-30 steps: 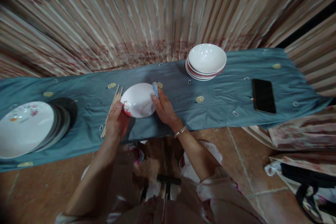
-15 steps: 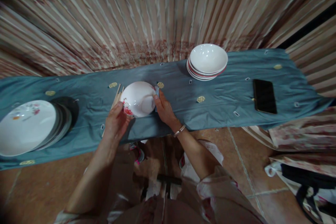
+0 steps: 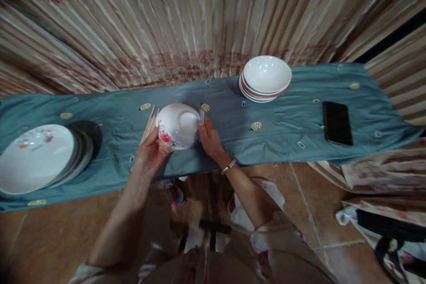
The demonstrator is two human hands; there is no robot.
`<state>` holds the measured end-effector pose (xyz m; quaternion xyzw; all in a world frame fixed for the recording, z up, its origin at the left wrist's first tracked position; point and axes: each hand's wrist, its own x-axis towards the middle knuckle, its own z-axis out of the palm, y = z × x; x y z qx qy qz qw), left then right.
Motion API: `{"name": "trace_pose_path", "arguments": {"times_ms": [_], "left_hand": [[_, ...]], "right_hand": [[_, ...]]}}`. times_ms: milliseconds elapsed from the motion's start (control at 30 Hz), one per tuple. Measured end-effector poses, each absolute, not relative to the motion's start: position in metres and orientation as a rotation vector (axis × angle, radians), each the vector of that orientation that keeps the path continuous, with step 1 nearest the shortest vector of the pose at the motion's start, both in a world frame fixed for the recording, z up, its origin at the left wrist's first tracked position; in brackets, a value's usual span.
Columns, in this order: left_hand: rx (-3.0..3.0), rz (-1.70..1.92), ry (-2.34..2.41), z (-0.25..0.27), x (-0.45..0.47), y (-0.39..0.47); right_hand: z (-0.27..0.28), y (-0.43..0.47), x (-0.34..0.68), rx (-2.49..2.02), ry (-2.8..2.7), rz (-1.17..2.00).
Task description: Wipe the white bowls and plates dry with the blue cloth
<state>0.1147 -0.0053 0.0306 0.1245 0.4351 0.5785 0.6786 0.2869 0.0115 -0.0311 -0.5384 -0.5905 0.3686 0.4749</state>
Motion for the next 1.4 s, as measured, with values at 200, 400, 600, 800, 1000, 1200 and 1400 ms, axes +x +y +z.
{"name": "trace_pose_path", "arguments": {"times_ms": [200, 400, 600, 800, 1000, 1200, 1400], "left_hand": [[0.210, 1.333, 0.958, 0.033, 0.117, 0.000], [0.222, 1.361, 0.931, 0.030, 0.117, 0.011], [0.092, 1.421, 0.976, 0.035, 0.121, 0.017], [0.101, 1.445, 0.991, 0.034, 0.121, 0.020], [0.167, 1.422, 0.989, 0.028, 0.117, 0.022], [0.182, 1.394, 0.985, 0.033, 0.120, 0.019], [0.264, 1.370, 0.982, 0.025, 0.123, 0.014]], "right_hand": [[-0.030, 0.004, 0.284, -1.324, -1.417, 0.902], [-0.023, -0.011, 0.278, -1.263, -1.425, 0.860], [-0.035, -0.025, 0.268, -1.358, -1.561, 0.754], [-0.048, -0.040, 0.258, -1.357, -1.742, 0.616], [-0.041, -0.046, 0.257, -1.281, -1.911, 0.479], [-0.032, -0.044, 0.259, -1.201, -2.091, 0.374], [-0.023, -0.041, 0.259, -1.167, -2.180, 0.356]]}}
